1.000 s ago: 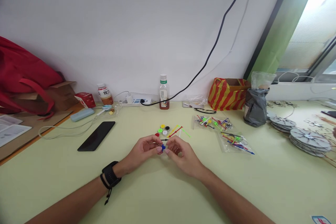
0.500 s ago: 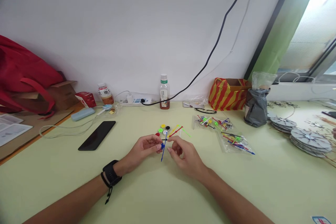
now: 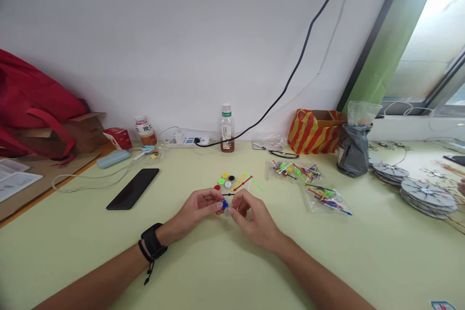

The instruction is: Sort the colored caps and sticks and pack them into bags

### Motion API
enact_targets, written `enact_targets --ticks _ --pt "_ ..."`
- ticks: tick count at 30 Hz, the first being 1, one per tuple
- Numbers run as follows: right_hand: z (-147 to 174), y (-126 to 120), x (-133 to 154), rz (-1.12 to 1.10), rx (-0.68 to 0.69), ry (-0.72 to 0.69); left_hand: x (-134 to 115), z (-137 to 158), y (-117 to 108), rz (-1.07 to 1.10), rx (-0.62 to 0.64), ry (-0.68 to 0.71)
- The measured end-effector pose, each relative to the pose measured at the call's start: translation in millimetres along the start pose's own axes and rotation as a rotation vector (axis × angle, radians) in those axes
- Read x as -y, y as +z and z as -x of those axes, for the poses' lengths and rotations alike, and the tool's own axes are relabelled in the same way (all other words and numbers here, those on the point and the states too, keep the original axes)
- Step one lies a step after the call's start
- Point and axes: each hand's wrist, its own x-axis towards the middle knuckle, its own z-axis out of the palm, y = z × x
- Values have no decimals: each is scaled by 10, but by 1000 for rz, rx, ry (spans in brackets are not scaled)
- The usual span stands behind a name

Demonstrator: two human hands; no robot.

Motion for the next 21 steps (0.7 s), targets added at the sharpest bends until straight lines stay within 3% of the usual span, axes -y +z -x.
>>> enact_targets --ticks 9,16,21 --pt "13 14 -44 16 20 -8 10 7 -4 -3 17 3" --pt "5 44 -15 -235 -106 120 44 -16 -12 20 -15 53" --pt "-10 17 81 -340 64 243 76 -36 -18 27 -59 61"
